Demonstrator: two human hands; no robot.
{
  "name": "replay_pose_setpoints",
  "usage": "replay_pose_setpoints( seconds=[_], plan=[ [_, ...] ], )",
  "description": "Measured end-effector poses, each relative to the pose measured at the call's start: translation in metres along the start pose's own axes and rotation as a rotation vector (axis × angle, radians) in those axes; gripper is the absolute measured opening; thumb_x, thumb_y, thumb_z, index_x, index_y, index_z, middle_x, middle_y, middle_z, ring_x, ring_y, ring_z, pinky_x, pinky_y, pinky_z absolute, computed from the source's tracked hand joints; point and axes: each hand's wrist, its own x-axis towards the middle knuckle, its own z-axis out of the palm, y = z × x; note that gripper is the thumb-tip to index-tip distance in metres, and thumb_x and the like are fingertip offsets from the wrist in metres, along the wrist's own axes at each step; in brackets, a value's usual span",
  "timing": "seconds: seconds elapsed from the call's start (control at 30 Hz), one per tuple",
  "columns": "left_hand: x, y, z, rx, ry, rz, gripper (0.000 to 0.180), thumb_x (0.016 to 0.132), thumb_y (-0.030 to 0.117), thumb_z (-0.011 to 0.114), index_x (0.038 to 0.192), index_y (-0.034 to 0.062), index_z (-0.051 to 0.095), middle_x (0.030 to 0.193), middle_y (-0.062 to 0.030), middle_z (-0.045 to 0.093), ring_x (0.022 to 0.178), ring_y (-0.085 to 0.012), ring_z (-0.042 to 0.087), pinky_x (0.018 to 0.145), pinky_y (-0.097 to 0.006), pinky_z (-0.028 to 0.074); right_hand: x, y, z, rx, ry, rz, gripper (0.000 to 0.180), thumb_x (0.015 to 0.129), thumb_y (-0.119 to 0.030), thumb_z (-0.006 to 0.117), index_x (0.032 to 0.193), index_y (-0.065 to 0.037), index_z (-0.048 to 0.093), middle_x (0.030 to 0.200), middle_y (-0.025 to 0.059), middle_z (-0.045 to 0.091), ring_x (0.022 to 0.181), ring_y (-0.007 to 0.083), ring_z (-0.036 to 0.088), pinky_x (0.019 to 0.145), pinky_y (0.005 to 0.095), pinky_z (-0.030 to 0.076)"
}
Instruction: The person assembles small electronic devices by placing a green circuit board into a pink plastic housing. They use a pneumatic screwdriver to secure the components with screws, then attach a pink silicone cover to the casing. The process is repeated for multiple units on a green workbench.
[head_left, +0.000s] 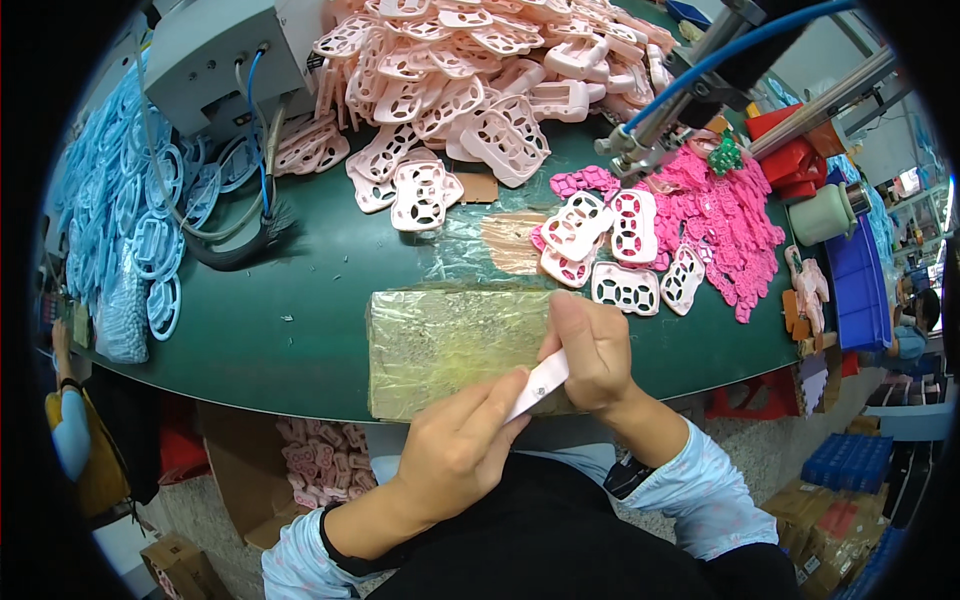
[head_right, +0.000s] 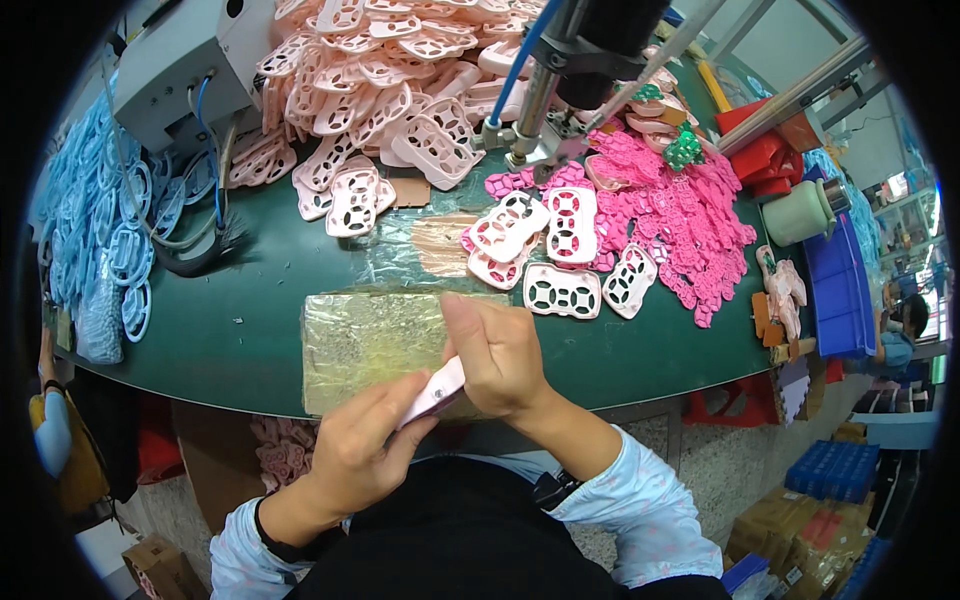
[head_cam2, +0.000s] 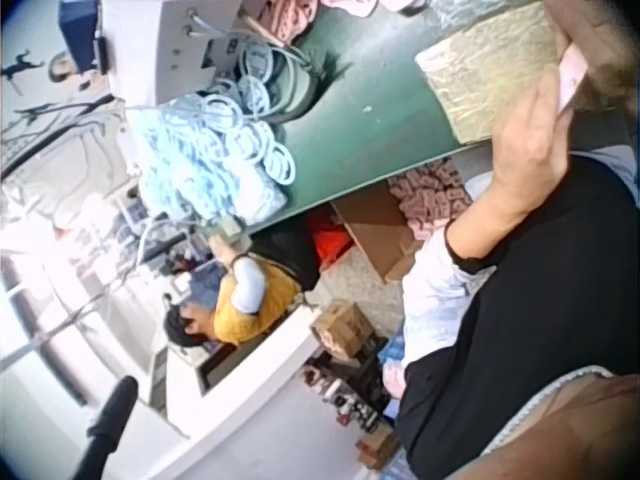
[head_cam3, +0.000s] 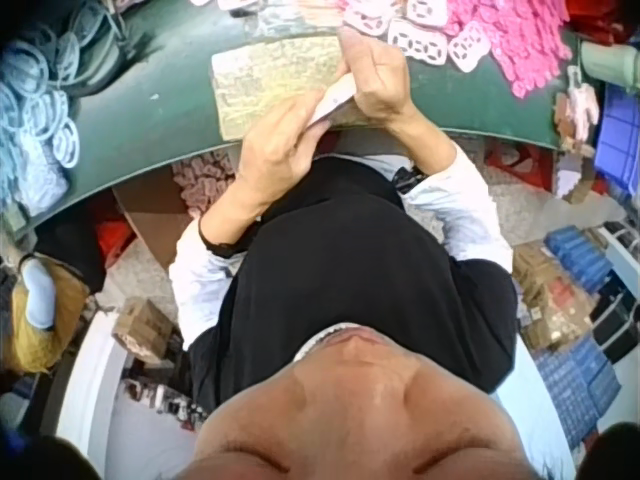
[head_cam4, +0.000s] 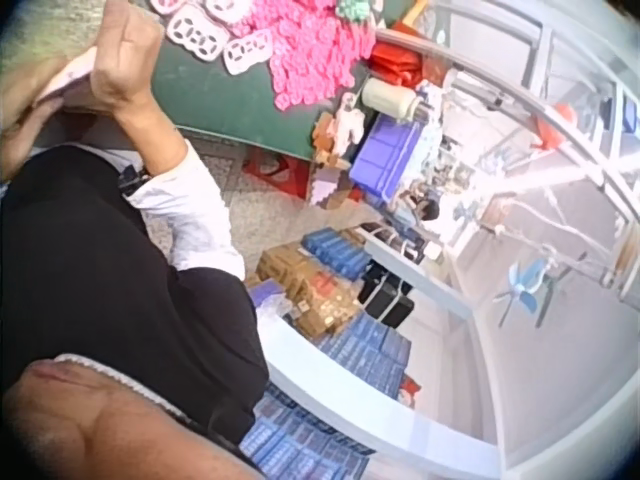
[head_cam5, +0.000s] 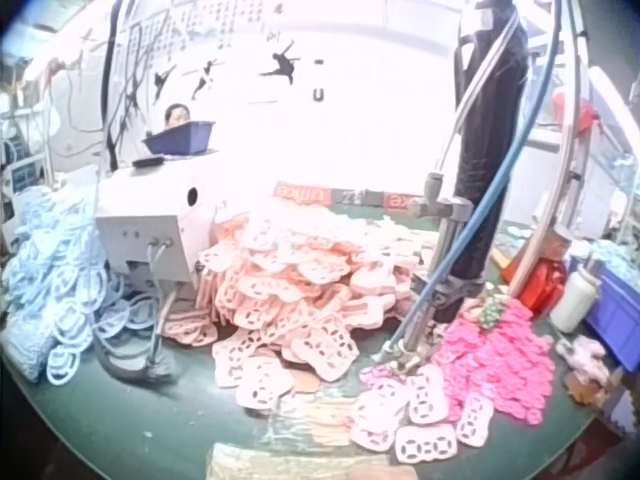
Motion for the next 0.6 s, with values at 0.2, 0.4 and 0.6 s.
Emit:
replay_pose_setpoints(
  seconds=[0.2,0.4,0.6],
  plan=[
    [0.002,-0.010,-0.019,-0.274,-0.071,-0.232,0.043,0.084,0.005,0.073,0.124,-0.0038,0.060,0.109,-0.0181,0.069,0.090,-0.0246,0.070,0.077,-0.031,0.055,0.010,0.008,-0.017,0.243,-0.225,0.062,0.030,0.101,-0.022,0.052,0.084,-0.001,0.064,0.081,0.0098,0.064,0.072,0.0152,0.060,0.064,0.0297,0.045],
    [0.020,-0.029,-0.055,-1.277,-0.293,-0.998,0.045,0.098,0.027,0.060,0.128,-0.0065,0.055,0.108,-0.0165,0.067,0.084,-0.0238,0.071,0.075,-0.032,0.061,0.007,-0.022,-0.036,-0.370,-0.384,-0.725,0.050,0.072,-0.014,0.084,0.117,-0.004,0.064,0.113,0.0153,0.066,0.101,0.0309,0.065,0.083,0.0391,0.053],
    [0.009,-0.028,-0.044,0.107,-0.080,0.093,0.039,0.089,0.019,0.069,0.121,-0.0017,0.060,0.103,-0.0133,0.068,0.087,-0.0280,0.068,0.075,-0.036,0.055,-0.012,0.003,-0.028,-0.405,-0.329,-0.573,0.041,0.077,-0.010,0.079,0.114,-0.001,0.065,0.100,0.0138,0.067,0.087,0.0306,0.066,0.075,0.0384,0.054]
  ],
)
